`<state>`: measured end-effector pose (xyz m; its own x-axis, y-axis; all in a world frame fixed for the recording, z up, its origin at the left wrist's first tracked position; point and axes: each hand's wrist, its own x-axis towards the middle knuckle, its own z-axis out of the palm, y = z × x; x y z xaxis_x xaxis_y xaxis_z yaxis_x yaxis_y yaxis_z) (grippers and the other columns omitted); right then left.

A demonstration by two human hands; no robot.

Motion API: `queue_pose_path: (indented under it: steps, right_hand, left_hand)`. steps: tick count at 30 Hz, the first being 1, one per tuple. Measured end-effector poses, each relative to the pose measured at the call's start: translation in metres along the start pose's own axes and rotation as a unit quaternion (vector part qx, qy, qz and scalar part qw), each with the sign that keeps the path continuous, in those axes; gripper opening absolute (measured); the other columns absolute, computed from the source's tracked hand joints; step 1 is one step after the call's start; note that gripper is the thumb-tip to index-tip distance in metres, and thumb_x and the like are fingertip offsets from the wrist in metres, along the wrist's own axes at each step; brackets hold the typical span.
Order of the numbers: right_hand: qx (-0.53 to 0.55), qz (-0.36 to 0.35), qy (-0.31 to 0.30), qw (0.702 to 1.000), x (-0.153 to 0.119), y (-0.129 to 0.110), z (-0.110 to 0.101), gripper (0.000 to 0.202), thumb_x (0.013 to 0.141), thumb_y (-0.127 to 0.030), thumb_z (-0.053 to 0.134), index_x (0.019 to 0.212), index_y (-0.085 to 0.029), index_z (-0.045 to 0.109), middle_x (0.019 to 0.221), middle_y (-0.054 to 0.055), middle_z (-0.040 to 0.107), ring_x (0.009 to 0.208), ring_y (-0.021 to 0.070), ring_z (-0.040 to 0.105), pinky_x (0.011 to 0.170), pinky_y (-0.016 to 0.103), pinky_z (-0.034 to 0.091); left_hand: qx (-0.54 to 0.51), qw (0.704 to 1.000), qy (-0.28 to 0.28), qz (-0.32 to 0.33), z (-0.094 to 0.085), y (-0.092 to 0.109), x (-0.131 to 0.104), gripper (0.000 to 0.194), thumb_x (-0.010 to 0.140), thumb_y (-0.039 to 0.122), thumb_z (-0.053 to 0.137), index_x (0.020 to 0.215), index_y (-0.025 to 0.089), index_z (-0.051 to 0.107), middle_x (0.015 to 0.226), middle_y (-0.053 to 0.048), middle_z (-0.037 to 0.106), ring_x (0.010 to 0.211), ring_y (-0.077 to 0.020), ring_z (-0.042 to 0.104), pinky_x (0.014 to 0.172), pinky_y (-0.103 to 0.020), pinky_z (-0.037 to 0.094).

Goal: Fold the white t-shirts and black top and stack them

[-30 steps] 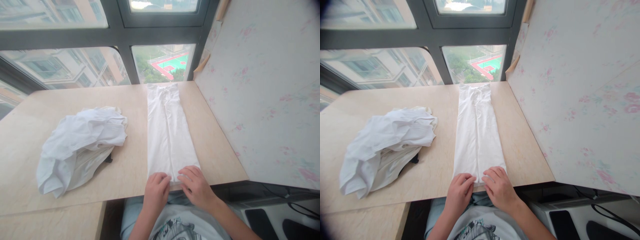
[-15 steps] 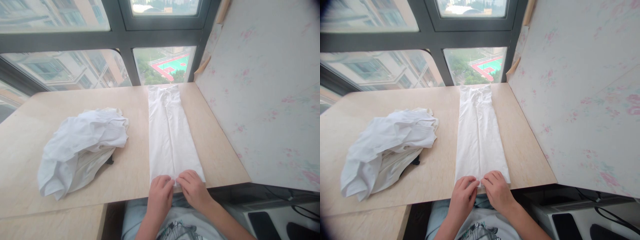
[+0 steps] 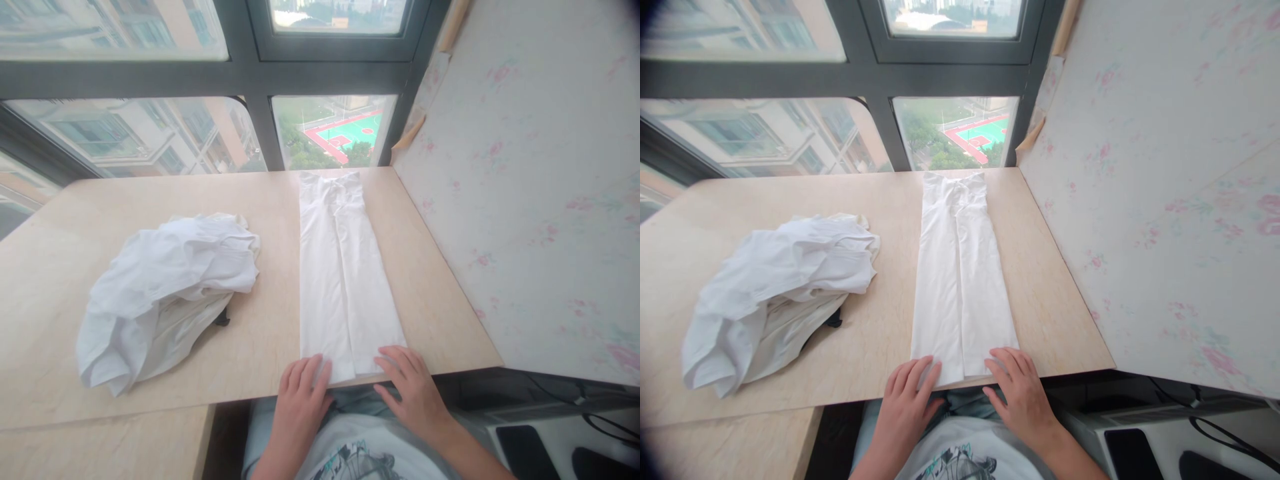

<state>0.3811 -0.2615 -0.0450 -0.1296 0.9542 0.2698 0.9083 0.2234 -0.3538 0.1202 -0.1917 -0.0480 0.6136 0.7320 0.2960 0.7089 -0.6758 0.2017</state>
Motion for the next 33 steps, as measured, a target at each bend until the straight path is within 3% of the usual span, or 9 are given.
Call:
queue_pose_path:
  steps: [5, 12, 18, 20, 22, 25, 29, 31, 33]
  right_hand:
    - [-0.001, -0.038, 0.033, 0.999, -0.024, -0.001, 0.005, 0.03, 0.089, -0.012, 0.053, 0.115, -0.022, 0.065, 0.112, 0.009, 0.066, 0.105, 0.0229, 0.062, 0.092, 0.044, 0.052]
    - [0.006, -0.051, 0.072, 0.996, -0.024, 0.017, -0.004, 0.042, 0.084, 0.0, 0.041, 0.11, -0.021, 0.067, 0.117, 0.007, 0.069, 0.116, 0.022, 0.061, 0.097, 0.044, 0.051]
    - [0.071, -0.058, -0.042, 0.995, -0.005, 0.021, -0.034, 0.021, 0.089, -0.023, 0.056, 0.106, -0.021, 0.068, 0.115, 0.01, 0.068, 0.107, 0.0239, 0.064, 0.092, 0.044, 0.054]
    - [0.097, -0.048, -0.048, 0.993, 0.022, 0.032, -0.036, 0.022, 0.093, -0.026, 0.052, 0.107, -0.021, 0.068, 0.109, 0.008, 0.07, 0.102, 0.0208, 0.066, 0.089, 0.039, 0.056]
    - [0.095, -0.016, 0.0, 0.995, 0.069, 0.047, -0.027, 0.029, 0.097, -0.021, 0.042, 0.114, -0.021, 0.066, 0.111, 0.009, 0.07, 0.105, 0.0191, 0.066, 0.091, 0.037, 0.056]
    - [0.044, 0.014, 0.054, 0.997, 0.17, 0.071, 0.0, 0.037, 0.098, -0.021, 0.038, 0.128, -0.015, 0.059, 0.134, 0.014, 0.059, 0.128, 0.0236, 0.054, 0.107, 0.046, 0.047]
    - [-0.037, 0.048, -0.013, 0.998, 0.297, 0.1, 0.035, 0.045, 0.095, -0.014, 0.038, 0.136, -0.003, 0.053, 0.149, 0.018, 0.044, 0.144, 0.0247, 0.035, 0.12, 0.04, 0.031]
    - [-0.055, 0.086, -0.02, 0.995, 0.33, 0.115, 0.046, 0.048, 0.094, -0.01, 0.033, 0.138, -0.002, 0.05, 0.15, 0.02, 0.042, 0.145, 0.0246, 0.032, 0.121, 0.039, 0.028]
    - [-0.065, 0.119, -0.013, 0.991, 0.342, 0.129, 0.055, 0.049, 0.095, -0.012, 0.031, 0.14, -0.001, 0.048, 0.151, 0.022, 0.039, 0.146, 0.0272, 0.03, 0.121, 0.044, 0.026]
  left_hand:
    - [-0.019, 0.999, 0.042, 0.01, 0.0, 0.003, -0.022, 0.041, 0.087, 0.002, 0.049, 0.117, 0.023, 0.066, 0.114, -0.006, 0.069, 0.105, -0.0217, 0.061, 0.101, -0.041, 0.041]
    - [-0.065, 0.994, 0.063, 0.068, -0.019, -0.011, -0.01, 0.038, 0.085, 0.001, 0.044, 0.108, 0.021, 0.067, 0.111, -0.005, 0.072, 0.107, -0.0195, 0.062, 0.104, -0.041, 0.04]
    - [-0.093, 0.99, 0.06, 0.086, -0.025, -0.019, -0.003, 0.038, 0.08, 0.003, 0.046, 0.107, 0.02, 0.067, 0.109, -0.006, 0.072, 0.107, -0.0191, 0.062, 0.104, -0.042, 0.04]
    - [-0.105, 0.99, 0.045, 0.081, -0.027, -0.019, -0.001, 0.038, 0.078, 0.005, 0.047, 0.106, 0.02, 0.067, 0.11, -0.006, 0.071, 0.107, -0.021, 0.061, 0.105, -0.045, 0.039]
    - [-0.116, 0.989, 0.033, 0.087, -0.03, -0.018, 0.003, 0.037, 0.077, 0.007, 0.047, 0.105, 0.02, 0.066, 0.109, -0.007, 0.07, 0.104, -0.0224, 0.061, 0.104, -0.047, 0.04]
    - [-0.125, 0.986, 0.03, 0.103, -0.031, -0.02, 0.011, 0.03, 0.08, 0.011, 0.048, 0.103, 0.02, 0.065, 0.104, -0.008, 0.07, 0.097, -0.0222, 0.061, 0.098, -0.045, 0.044]
    - [-0.124, 0.986, 0.062, 0.087, -0.018, -0.024, 0.009, 0.025, 0.083, 0.011, 0.05, 0.101, 0.019, 0.065, 0.1, -0.009, 0.069, 0.094, -0.0212, 0.062, 0.092, -0.04, 0.048]
    - [-0.121, 0.985, 0.097, 0.074, -0.006, -0.026, 0.002, 0.027, 0.085, 0.012, 0.047, 0.103, 0.018, 0.065, 0.1, -0.01, 0.069, 0.096, -0.0216, 0.062, 0.09, -0.039, 0.049]
    - [-0.12, 0.982, 0.135, 0.055, 0.007, -0.026, -0.008, 0.029, 0.088, 0.013, 0.043, 0.105, 0.019, 0.066, 0.1, -0.01, 0.07, 0.097, -0.0222, 0.064, 0.089, -0.039, 0.049]
